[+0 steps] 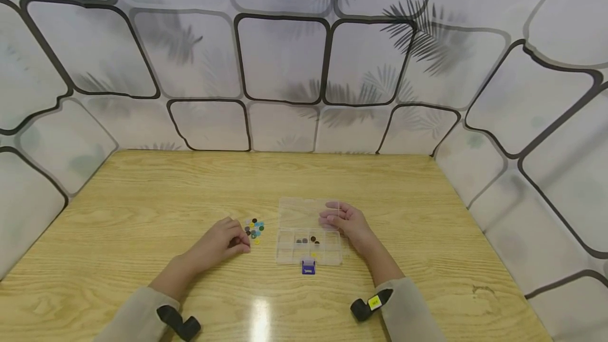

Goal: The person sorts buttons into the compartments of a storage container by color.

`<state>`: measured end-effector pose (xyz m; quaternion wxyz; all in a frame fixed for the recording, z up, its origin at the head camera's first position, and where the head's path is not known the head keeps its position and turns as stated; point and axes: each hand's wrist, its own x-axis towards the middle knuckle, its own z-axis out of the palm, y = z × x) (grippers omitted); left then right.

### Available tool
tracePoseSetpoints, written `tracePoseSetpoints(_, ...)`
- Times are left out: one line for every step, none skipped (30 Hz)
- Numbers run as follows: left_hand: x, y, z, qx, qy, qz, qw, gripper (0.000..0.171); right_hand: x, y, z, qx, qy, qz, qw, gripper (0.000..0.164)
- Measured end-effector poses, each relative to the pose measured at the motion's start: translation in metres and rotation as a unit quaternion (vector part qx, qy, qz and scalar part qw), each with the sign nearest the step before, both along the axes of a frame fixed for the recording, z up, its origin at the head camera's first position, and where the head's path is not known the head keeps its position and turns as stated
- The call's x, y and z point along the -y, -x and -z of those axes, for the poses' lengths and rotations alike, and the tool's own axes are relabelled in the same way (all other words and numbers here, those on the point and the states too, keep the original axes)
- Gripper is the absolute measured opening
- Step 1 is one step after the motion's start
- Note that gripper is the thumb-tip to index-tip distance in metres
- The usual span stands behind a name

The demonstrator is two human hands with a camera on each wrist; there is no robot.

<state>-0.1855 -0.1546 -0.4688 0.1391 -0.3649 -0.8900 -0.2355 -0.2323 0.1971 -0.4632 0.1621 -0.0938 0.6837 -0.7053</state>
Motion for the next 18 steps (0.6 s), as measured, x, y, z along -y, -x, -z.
tracePoseSetpoints(0.000, 0.000, 0.000, -0.001, 0.005, -0.001, 1.0000, 0.011, 0.000, 0.000, 0.000, 0.001, 0.001, 0.001, 1.000, 0.049)
tracePoseSetpoints(0.000, 0.000, 0.000, -0.002, 0.009, -0.002, 1.0000, 0.011, 0.000, 0.000, -0.001, 0.001, 0.002, 0.001, 1.000, 0.049)
tracePoseSetpoints(0.000, 0.000, 0.000, -0.001, 0.012, -0.003, 0.9999, 0.011, 0.000, 0.000, -0.001, 0.001, 0.002, 0.001, 1.000, 0.049)
tracePoseSetpoints(0.000, 0.000, 0.001, -0.001, 0.014, -0.005, 0.9999, 0.012, 0.000, 0.000, -0.001, 0.002, 0.003, 0.001, 1.000, 0.049)
tracePoseSetpoints(0.000, 0.000, 0.001, -0.001, 0.016, -0.006, 0.9998, 0.012, 0.000, 0.000, -0.001, 0.002, 0.004, 0.001, 1.000, 0.048)
tracePoseSetpoints(0.000, 0.000, 0.001, -0.001, 0.019, -0.008, 0.9998, 0.012, 0.000, -0.001, -0.001, 0.002, 0.005, 0.001, 1.000, 0.048)
tracePoseSetpoints(0.000, -0.001, 0.001, -0.001, 0.022, -0.009, 0.9997, 0.012, 0.001, -0.001, -0.002, 0.002, 0.007, 0.001, 1.000, 0.048)
tracePoseSetpoints(-0.001, -0.001, 0.001, 0.000, 0.025, -0.011, 0.9996, 0.012, 0.001, -0.001, -0.002, 0.003, 0.008, 0.001, 1.000, 0.049)
tracePoseSetpoints(-0.001, -0.002, 0.001, 0.000, 0.027, -0.012, 0.9996, 0.012, 0.001, -0.001, -0.002, 0.003, 0.009, 0.000, 1.000, 0.049)
tracePoseSetpoints(-0.002, -0.002, 0.001, 0.001, 0.028, -0.012, 0.9995, 0.012, 0.001, 0.000, -0.002, 0.003, 0.010, 0.000, 1.000, 0.049)
tracePoseSetpoints(-0.003, -0.003, 0.000, 0.003, 0.030, -0.010, 0.9995, 0.012, 0.001, 0.000, -0.002, 0.004, 0.010, 0.000, 1.000, 0.049)
tracePoseSetpoints(-0.003, -0.004, -0.001, 0.006, 0.032, -0.009, 0.9994, 0.012, 0.001, 0.000, -0.002, 0.005, 0.010, 0.001, 1.000, 0.050)
tracePoseSetpoints(-0.004, -0.005, -0.001, 0.007, 0.032, -0.006, 0.9995, 0.012, 0.001, 0.000, -0.002, 0.005, 0.010, 0.002, 1.000, 0.050)
tracePoseSetpoints(-0.006, -0.005, -0.003, 0.009, 0.032, -0.004, 0.9994, 0.012, 0.001, 0.000, -0.002, 0.005, 0.009, 0.001, 1.000, 0.050)
tracePoseSetpoints(-0.007, -0.006, -0.004, 0.011, 0.030, 0.000, 0.9995, 0.012, 0.001, 0.000, -0.002, 0.002, 0.009, 0.001, 1.000, 0.051)
tracePoseSetpoints(-0.008, -0.006, -0.004, 0.014, 0.028, 0.002, 0.9995, 0.012, 0.001, 0.000, -0.002, 0.002, 0.008, 0.002, 1.000, 0.051)
tracePoseSetpoints(-0.009, -0.007, -0.004, 0.018, 0.027, 0.003, 0.9995, 0.012, 0.001, 0.000, -0.001, 0.002, 0.009, 0.002, 1.000, 0.051)
tracePoseSetpoints(-0.011, -0.007, -0.005, 0.021, 0.025, 0.005, 0.9995, 0.012, 0.000, -0.001, -0.001, 0.002, 0.012, 0.002, 1.000, 0.051)
